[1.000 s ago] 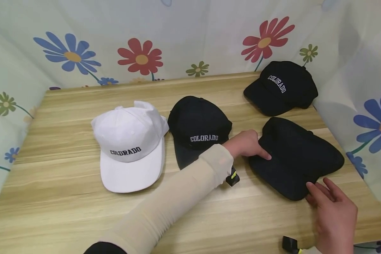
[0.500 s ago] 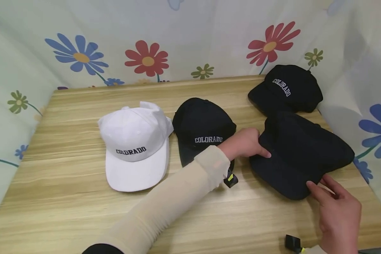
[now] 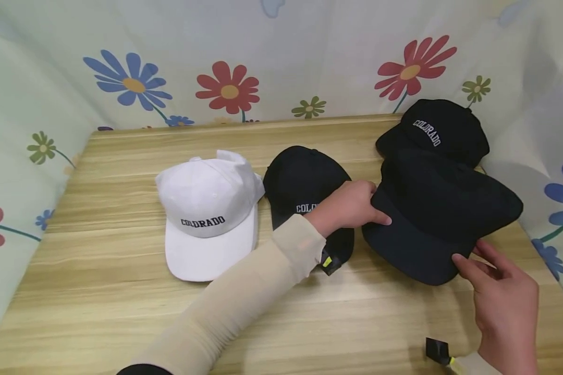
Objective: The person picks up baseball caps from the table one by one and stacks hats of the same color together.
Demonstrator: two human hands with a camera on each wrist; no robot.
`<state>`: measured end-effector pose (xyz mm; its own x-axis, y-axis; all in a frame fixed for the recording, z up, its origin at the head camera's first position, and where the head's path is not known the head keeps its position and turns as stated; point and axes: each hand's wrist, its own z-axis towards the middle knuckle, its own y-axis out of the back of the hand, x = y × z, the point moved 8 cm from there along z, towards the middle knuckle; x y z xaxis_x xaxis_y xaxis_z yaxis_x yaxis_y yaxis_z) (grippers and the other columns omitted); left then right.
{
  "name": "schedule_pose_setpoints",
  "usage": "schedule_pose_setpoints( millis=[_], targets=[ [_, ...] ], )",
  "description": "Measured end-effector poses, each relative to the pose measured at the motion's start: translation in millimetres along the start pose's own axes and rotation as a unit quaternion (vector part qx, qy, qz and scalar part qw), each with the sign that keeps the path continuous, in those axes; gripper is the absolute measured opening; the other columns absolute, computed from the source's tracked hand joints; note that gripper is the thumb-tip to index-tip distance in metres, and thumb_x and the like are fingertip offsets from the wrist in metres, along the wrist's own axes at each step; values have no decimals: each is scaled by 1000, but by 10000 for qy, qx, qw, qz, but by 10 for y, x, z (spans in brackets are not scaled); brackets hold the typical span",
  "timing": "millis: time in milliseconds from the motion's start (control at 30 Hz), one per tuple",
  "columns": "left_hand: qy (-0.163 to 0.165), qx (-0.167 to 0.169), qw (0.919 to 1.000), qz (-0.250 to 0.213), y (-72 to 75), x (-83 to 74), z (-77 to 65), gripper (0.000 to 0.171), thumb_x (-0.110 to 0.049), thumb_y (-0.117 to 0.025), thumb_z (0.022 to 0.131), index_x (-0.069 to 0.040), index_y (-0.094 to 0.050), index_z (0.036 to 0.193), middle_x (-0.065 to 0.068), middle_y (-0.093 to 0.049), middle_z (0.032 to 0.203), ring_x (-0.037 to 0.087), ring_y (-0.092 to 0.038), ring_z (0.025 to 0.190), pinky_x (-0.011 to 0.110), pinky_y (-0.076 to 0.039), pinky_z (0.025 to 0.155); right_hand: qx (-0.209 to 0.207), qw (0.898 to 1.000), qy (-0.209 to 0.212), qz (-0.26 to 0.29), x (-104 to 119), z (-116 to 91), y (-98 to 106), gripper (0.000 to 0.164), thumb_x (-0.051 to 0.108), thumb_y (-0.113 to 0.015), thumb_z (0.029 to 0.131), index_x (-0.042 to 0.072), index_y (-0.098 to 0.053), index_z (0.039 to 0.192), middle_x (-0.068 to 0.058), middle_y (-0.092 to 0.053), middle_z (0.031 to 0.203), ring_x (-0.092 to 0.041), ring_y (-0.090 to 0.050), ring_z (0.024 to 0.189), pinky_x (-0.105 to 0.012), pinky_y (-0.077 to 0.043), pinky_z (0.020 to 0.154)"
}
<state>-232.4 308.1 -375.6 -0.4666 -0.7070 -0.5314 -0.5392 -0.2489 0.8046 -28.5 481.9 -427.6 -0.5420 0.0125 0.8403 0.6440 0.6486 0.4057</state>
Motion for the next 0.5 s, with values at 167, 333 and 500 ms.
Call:
schedule_pose_setpoints(
  millis=[167,333,500],
  targets=[
    [45,-174,9997,-170,146,87,-111,35,-47,-76,79,-21,-61,97,-10,-60,83,7,-56,83,18,-44,71,149,9992,383,-12,126,-9,-68,68,34,-63,92,31,-30,151,23,-46,98,-10,-34,43,-39,-19,42],
    [49,-335,9991,-255,274,166,-224,47,-46,-75,80,-22,-61,117,-13,-65,100,6,-57,93,17,-46,80,253,9978,585,197,237,-14,-154,65,29,-66,90,29,-38,149,25,-46,102,-5,-41,47,-38,-18,42],
    [49,-433,9986,-294,370,258,-351,58,-47,-74,81,-21,-56,130,-13,-64,118,5,-58,104,17,-46,90,312,9959,705,474,364,-53,-231,67,21,-71,87,24,-42,147,22,-51,98,-1,-49,53,-34,-19,41]
  ],
)
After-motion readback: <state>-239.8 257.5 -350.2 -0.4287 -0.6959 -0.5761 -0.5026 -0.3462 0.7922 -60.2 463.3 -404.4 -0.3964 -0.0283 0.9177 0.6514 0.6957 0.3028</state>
